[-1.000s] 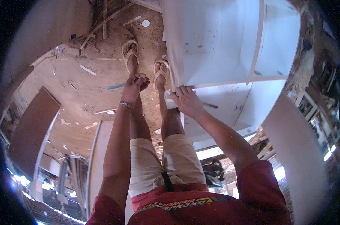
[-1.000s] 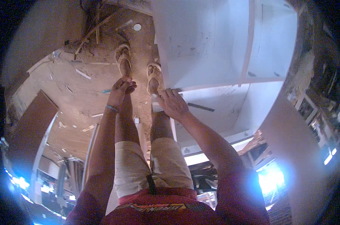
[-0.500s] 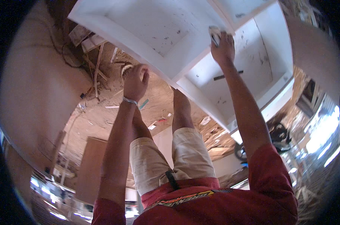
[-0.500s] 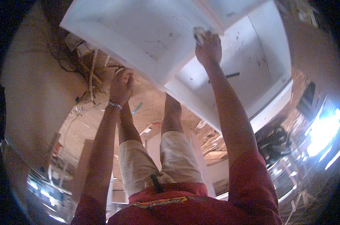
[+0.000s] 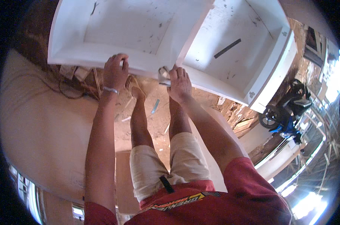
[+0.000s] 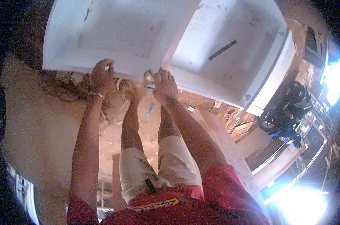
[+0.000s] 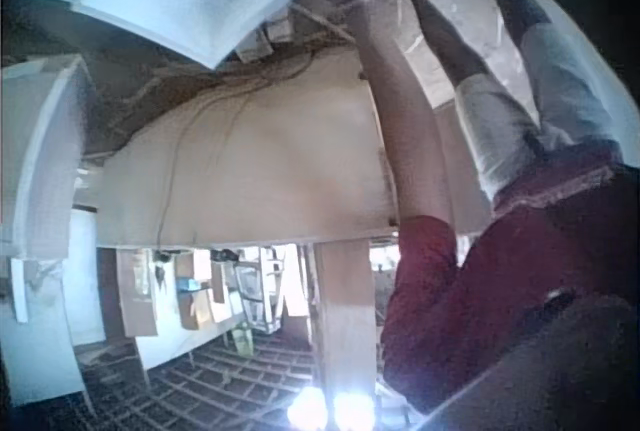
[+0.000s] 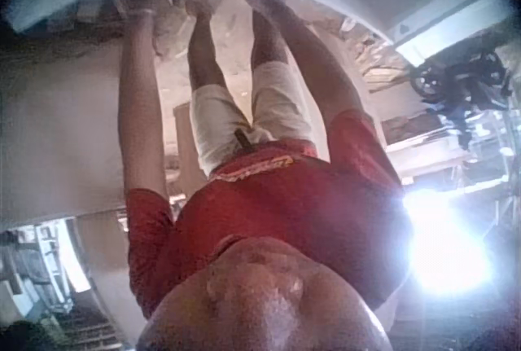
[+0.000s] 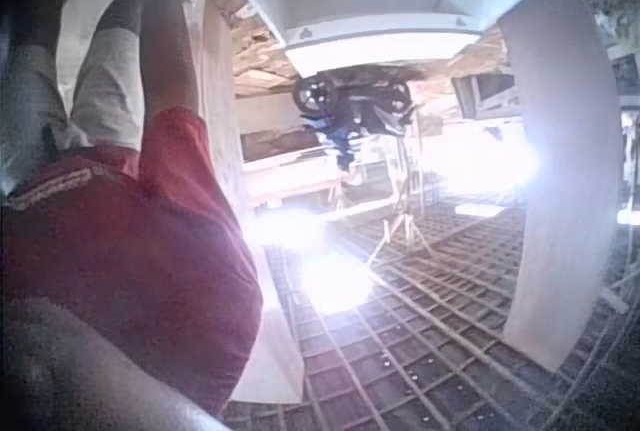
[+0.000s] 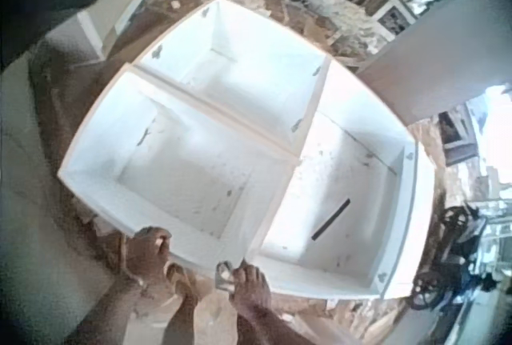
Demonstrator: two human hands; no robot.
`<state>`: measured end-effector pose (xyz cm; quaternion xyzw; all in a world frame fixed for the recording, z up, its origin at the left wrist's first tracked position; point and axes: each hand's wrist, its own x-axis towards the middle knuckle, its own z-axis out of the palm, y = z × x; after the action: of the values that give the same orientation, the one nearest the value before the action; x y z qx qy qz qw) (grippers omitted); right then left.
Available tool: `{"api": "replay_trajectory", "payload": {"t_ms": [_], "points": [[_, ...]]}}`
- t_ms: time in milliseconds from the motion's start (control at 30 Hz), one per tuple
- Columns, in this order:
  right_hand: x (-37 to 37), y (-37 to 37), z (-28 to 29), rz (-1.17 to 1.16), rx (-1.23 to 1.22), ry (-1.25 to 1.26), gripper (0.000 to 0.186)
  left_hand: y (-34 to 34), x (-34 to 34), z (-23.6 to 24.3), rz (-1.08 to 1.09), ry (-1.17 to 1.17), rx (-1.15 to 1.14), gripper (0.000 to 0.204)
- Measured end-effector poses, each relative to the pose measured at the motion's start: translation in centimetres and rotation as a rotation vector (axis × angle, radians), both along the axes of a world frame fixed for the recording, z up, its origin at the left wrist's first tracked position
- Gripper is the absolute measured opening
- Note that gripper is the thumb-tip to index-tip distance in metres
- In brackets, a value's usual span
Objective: The person applies a thin wood strip to the edge of a white cabinet using adhesive and a square tool, then wipes down the surface with a cloth.
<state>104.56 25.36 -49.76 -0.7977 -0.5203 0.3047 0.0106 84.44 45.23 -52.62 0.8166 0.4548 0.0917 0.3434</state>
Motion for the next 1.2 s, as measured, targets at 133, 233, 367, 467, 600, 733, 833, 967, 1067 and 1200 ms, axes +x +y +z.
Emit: {"api": "replay_trajectory", "payload": {"t_ms": [133,233,367,467,600,733,833,967,1067,1200], "points": [[5.5,3.4,-1.4,0.012,0.096,-0.058,0.082,0.7,1.4,-0.4,-0.043,0.061,0.009,0.015],[9.2,6.4,-1.1,-0.024,0.062,-0.041,0.085,1.2,1.5,-1.1,-0.082,0.140,0.013,0.010],[15.4,9.6,-2.5,-0.147,0.260,-0.155,0.072,0.7,5.0,-1.4,-0.010,0.258,-0.031,0.011],[20.0,14.3,-2.3,-0.212,0.340,-0.155,0.051,1.0,5.9,-1.9,0.130,0.396,-0.025,0.012],[24.5,17.5,-2.8,-0.240,0.365,-0.193,0.042,0.9,7.6,-2.1,0.220,0.515,0.060,0.022],[25.8,18.5,-1.6,-0.184,0.259,-0.087,0.041,1.0,7.2,-2.5,0.225,0.481,0.145,0.023],[28.1,19.5,0.2,-0.031,0.372,-0.076,0.042,1.2,6.0,-2.7,0.209,0.455,0.225,0.024],[27.7,24.7,-2.2,0.603,0.313,-0.060,0.053,2.2,7.6,-2.9,0.251,0.380,0.181,0.024],[24.5,31.0,-1.7,0.762,0.270,-0.074,0.059,2.8,6.4,-2.2,0.266,0.350,0.205,0.022],[18.4,40.4,-1.7,0.909,0.371,-0.081,0.058,3.1,5.7,-2.6,0.222,0.293,0.121,0.019]]}}
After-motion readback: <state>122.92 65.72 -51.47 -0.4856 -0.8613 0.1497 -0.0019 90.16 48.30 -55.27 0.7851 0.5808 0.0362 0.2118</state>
